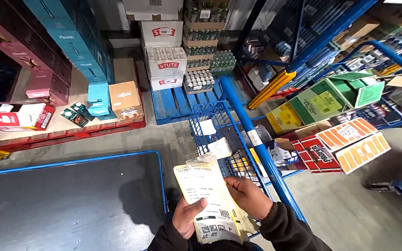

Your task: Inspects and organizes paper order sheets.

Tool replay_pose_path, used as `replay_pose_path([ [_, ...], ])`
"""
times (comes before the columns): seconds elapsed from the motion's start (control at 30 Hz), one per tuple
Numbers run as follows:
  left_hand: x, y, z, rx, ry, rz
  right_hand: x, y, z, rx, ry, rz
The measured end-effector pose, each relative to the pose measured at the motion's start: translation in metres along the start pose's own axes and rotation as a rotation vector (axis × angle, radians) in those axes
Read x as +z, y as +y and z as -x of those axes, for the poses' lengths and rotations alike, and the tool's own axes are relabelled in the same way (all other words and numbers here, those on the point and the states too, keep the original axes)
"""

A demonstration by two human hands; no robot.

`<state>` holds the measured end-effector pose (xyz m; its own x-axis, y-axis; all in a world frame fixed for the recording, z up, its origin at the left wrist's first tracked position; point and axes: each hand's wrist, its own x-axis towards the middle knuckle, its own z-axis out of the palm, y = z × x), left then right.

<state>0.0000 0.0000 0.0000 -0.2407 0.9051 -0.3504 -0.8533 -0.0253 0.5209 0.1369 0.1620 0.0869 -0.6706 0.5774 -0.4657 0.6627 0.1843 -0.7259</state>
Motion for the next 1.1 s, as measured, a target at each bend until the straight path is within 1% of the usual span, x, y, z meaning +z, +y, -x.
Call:
replay_pose_path([
  [0.07, 0.005, 0.001, 0.0, 0.002, 0.07, 0.011, 0.01, 0.0, 0.01, -0.167, 0.33, 0.071],
  [0.1, 0.007, 0.001, -0.001, 0.001, 0.093, 0.02, 0.013, 0.001, 0.012, -0.264, 0.45, 0.096],
  [0.13, 0.008, 0.002, -0.001, -0.005, 0.113, 0.03, 0.016, 0.001, 0.015, -0.354, 0.523, 0.117],
  [0.17, 0.01, 0.002, -0.001, -0.009, 0.122, 0.039, 0.018, -0.001, 0.018, -0.419, 0.556, 0.145],
  [0.2, 0.01, 0.003, -0.001, -0.01, 0.126, 0.043, 0.022, -0.003, 0.02, -0.446, 0.564, 0.177],
  [0.3, 0.012, 0.003, -0.003, -0.005, 0.121, 0.029, 0.032, -0.005, 0.019, -0.397, 0.591, 0.25],
  [0.43, 0.01, 0.003, -0.004, -0.014, 0.131, 0.029, 0.028, -0.01, 0.017, -0.341, 0.55, 0.166],
  [0.57, 0.01, 0.004, -0.003, 0.008, 0.122, 0.057, 0.016, -0.011, 0.024, -0.374, 0.562, 0.146],
  [0.63, 0.009, 0.006, -0.002, 0.031, 0.09, 0.074, -0.003, -0.012, 0.031, -0.355, 0.636, 0.078],
  [0.7, 0.005, 0.006, 0.0, 0.052, 0.035, 0.098, -0.031, -0.012, 0.036, -0.288, 0.756, 0.078],
  [0.73, 0.003, 0.007, 0.001, 0.06, 0.005, 0.115, -0.043, -0.01, 0.036, -0.257, 0.814, 0.127],
  [0.8, -0.002, 0.006, 0.003, 0.079, -0.08, 0.143, -0.057, -0.003, 0.035, -0.228, 0.901, 0.331],
  [0.87, -0.007, 0.005, 0.001, 0.115, -0.209, 0.157, -0.053, -0.001, 0.032, -0.244, 0.888, 0.479],
  [0.93, -0.009, 0.004, -0.002, 0.145, -0.298, 0.128, -0.038, 0.0, 0.03, -0.24, 0.809, 0.474],
  [1.0, -0.007, 0.003, -0.003, 0.144, -0.266, 0.069, -0.022, -0.002, 0.028, -0.213, 0.704, 0.312],
  [1.07, -0.002, 0.002, -0.003, 0.111, -0.14, 0.009, -0.009, -0.005, 0.027, -0.186, 0.621, 0.159],
  [1.1, -0.001, 0.001, -0.003, 0.091, -0.092, -0.002, -0.003, -0.005, 0.024, -0.184, 0.591, 0.123],
])
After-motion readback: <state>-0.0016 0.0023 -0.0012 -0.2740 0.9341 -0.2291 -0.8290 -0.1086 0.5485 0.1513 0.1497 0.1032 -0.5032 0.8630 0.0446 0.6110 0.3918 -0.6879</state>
